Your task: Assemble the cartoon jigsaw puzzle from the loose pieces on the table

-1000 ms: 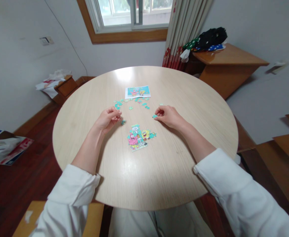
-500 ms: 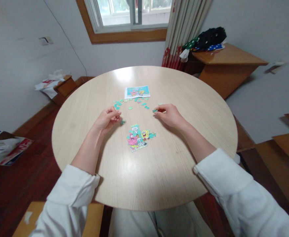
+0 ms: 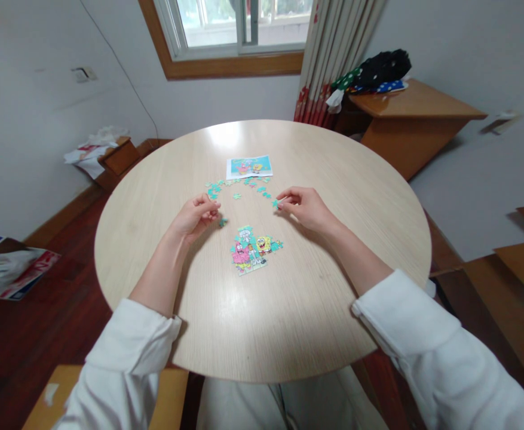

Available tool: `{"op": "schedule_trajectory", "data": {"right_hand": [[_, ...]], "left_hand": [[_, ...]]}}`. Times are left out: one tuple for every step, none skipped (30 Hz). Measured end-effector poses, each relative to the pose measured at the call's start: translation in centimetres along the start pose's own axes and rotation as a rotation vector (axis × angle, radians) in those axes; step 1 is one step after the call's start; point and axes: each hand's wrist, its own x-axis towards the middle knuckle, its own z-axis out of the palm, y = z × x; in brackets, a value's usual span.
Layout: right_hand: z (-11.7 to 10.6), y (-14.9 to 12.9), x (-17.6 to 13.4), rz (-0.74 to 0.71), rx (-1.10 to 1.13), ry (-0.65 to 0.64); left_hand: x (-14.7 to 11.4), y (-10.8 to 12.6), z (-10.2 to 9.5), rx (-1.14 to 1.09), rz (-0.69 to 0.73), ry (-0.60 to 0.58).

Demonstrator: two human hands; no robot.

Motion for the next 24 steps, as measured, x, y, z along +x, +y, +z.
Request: {"op": "schedule_trajectory", "data": {"right_hand": [[0.0, 0.0, 0.0, -0.002, 0.006, -0.005], [0.0, 0.0, 0.0, -0.006, 0.009, -0.011], [0.1, 0.0, 0.0, -0.011, 0.012, -0.018], [0.1, 0.0, 0.0, -0.017, 0.014, -0.024], [0.2, 0.0, 0.0, -0.023, 0.017, -0.029], [0.3, 0.0, -0.1, -0.03, 0.022, -0.033], [0.5, 0.0, -0.1, -0.037, 0.028, -0.039], [0.7, -0.1, -0.2, -0.041, 0.034, -0.048], [0.9, -0.1, -0.2, -0.044, 0.04, -0.061], [1.1, -0.2, -0.3, -0.046, 0.043, -0.08], [1.3, -0.2, -0.4, -0.046, 0.045, -0.101], [1.6, -0.3, -0.5, -0.045, 0.047, -0.121], [1.8, -0.4, -0.7, -0.042, 0.05, -0.139], [2.1, -0.5, -0.8, -0.038, 0.057, -0.153], [2.3, -0.6, -0.9, -0.032, 0.066, -0.166], [2.5, -0.7, -1.0, -0.024, 0.076, -0.179], [2.6, -0.8, -1.1, -0.015, 0.086, -0.19], [2.8, -0.8, -1.2, -0.006, 0.093, -0.2], [2.9, -0.9, -1.3, 0.003, 0.095, -0.208], [2.9, -0.9, -1.3, 0.01, 0.094, -0.212], [3.0, -1.0, -1.3, 0.014, 0.091, -0.213], [3.0, -1.0, -1.4, 0.016, 0.086, -0.214], [2.9, -1.0, -1.3, 0.016, 0.083, -0.214], [2.9, -1.0, -1.3, 0.014, 0.082, -0.214]], "left_hand": [[0.0, 0.0, 0.0, 0.0, -0.001, 0.001], [0.0, 0.0, -0.1, 0.002, -0.003, 0.001], [0.1, -0.1, -0.1, 0.004, -0.005, 0.002], [0.1, -0.1, -0.1, 0.006, -0.008, 0.004], [0.0, 0.0, 0.0, 0.008, -0.01, 0.007], [0.0, 0.0, 0.0, 0.011, -0.012, 0.011], [0.0, 0.0, 0.1, 0.014, -0.014, 0.016], [-0.1, 0.1, 0.2, 0.017, -0.015, 0.023], [-0.1, 0.1, 0.2, 0.022, -0.017, 0.028], [-0.1, 0.2, 0.3, 0.027, -0.019, 0.033], [-0.1, 0.2, 0.3, 0.03, -0.021, 0.036], [-0.1, 0.2, 0.3, 0.03, -0.022, 0.036], [-0.1, 0.2, 0.3, 0.027, -0.02, 0.035], [-0.1, 0.1, 0.3, 0.021, -0.017, 0.032], [0.0, 0.1, 0.2, 0.014, -0.013, 0.03], [0.0, 0.0, 0.2, 0.007, -0.009, 0.027], [0.0, 0.0, 0.1, 0.003, -0.006, 0.024], [0.1, -0.1, 0.1, 0.001, -0.005, 0.021], [0.1, -0.1, 0.1, -0.001, -0.005, 0.019], [0.1, -0.1, 0.1, -0.001, -0.006, 0.017], [0.1, -0.1, 0.1, -0.002, -0.006, 0.017], [0.1, -0.2, 0.1, -0.002, -0.006, 0.017], [0.1, -0.2, 0.1, -0.001, -0.005, 0.017], [0.1, -0.2, 0.1, -0.001, -0.002, 0.018]]}}
